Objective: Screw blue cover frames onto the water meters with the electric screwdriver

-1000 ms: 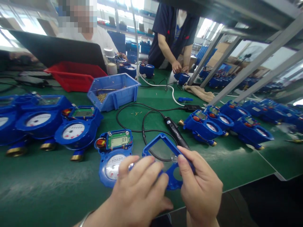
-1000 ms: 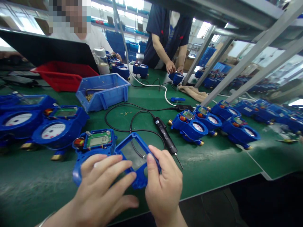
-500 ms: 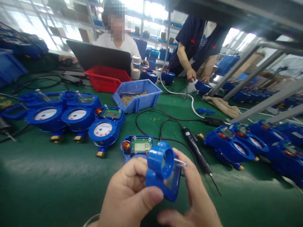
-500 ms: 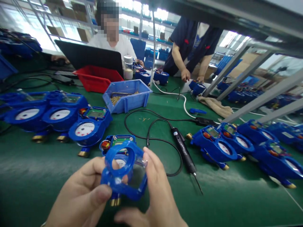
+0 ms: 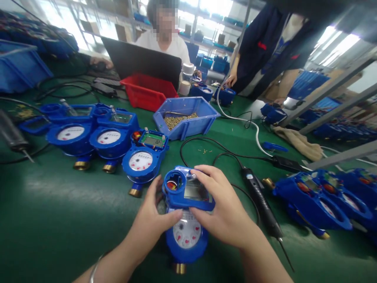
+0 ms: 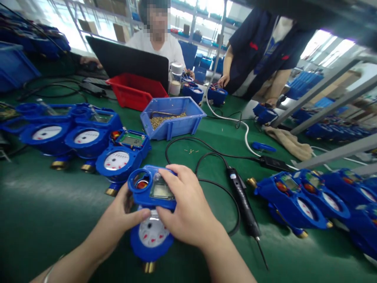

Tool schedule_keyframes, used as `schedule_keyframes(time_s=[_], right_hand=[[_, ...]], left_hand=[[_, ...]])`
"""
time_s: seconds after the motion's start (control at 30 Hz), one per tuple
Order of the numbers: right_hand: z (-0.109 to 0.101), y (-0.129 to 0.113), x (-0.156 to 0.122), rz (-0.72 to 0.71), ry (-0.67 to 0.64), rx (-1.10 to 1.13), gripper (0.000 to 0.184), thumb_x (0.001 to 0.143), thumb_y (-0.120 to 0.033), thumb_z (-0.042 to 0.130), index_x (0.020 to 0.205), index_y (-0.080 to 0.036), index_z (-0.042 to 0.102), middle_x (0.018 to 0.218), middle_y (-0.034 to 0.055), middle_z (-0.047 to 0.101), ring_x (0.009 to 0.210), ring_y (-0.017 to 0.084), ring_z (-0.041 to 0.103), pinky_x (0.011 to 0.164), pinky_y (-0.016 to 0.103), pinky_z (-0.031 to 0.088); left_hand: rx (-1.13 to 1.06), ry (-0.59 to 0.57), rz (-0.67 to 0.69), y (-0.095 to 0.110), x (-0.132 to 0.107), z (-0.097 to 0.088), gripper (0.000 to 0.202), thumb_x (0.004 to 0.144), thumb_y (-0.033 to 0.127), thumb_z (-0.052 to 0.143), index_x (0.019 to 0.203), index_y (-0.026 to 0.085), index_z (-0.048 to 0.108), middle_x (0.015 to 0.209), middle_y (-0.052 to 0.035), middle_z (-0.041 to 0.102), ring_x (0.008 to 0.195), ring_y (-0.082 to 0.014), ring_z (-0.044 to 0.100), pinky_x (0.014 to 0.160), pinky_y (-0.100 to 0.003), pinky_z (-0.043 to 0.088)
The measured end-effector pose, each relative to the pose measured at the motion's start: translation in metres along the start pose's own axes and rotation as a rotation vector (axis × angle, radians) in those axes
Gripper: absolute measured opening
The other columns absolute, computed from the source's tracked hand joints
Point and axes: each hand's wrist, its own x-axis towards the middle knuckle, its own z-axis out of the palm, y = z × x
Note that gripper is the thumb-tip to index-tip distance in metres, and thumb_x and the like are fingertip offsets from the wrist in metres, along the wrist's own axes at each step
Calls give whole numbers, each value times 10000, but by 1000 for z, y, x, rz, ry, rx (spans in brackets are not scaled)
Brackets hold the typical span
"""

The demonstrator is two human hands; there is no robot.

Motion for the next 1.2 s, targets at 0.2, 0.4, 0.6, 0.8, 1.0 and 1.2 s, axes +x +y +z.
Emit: schedule_keyframes(time_s=[0.2, 0.4, 0.6, 0.8, 1.0, 1.2], right_hand=[[3, 1, 14, 3, -135, 21, 578, 662, -68, 599, 1227, -125, 490, 1227, 122, 462, 1158, 240, 414, 1026, 423, 347], [1, 5, 13, -1, -184, 38, 575, 677, -67, 589, 1237, -133, 475, 1222, 109, 447, 1155, 223, 403, 1011, 381, 348], [0, 10, 13, 5, -209, 67, 593, 688, -62, 617, 1247, -159, 444, 1235, 86, 437, 1151, 199, 404, 995, 335, 361], [0, 11, 13, 45, -241, 39, 626, 682, -80, 679, 1253, -162, 436, 1246, 72, 462, 1159, 187, 414, 1015, 310, 355], [3, 9, 10, 102, -205, 3, 718, 624, -66, 721, 1270, -145, 417, 1248, 83, 495, 1166, 196, 434, 1022, 317, 373], [14, 16, -2, -7, -142, -31, 645, 724, -119, 678, 1311, -92, 410, 1384, 143, 408, 1306, 239, 320, 1106, 425, 286]], left_hand=[[-514, -212, -290, 2, 15, 6, 957, 603, 238, 785, 1378, 202, 225, 1318, -146, 515, 1197, -321, 501, 967, -446, 444], [-608, -276, -287, -5, 17, 4, 920, 560, 207, 825, 1316, 236, 302, 1336, -123, 502, 1239, -336, 452, 989, -418, 407], [-668, -313, -319, -3, 17, 3, 892, 554, 172, 822, 1292, 228, 324, 1326, -119, 513, 1228, -330, 461, 982, -406, 404], [-639, -281, -338, -1, 16, 2, 918, 536, 170, 825, 1297, 207, 314, 1322, -139, 511, 1216, -342, 468, 981, -421, 403], [-648, -308, -351, -1, 16, 2, 970, 529, 181, 832, 1326, 212, 281, 1332, -140, 504, 1218, -337, 471, 981, -418, 413], [-593, -176, -327, -2, 14, 7, 727, 671, 337, 749, 1287, 209, 384, 1258, -97, 574, 1183, -299, 509, 1015, -405, 383]])
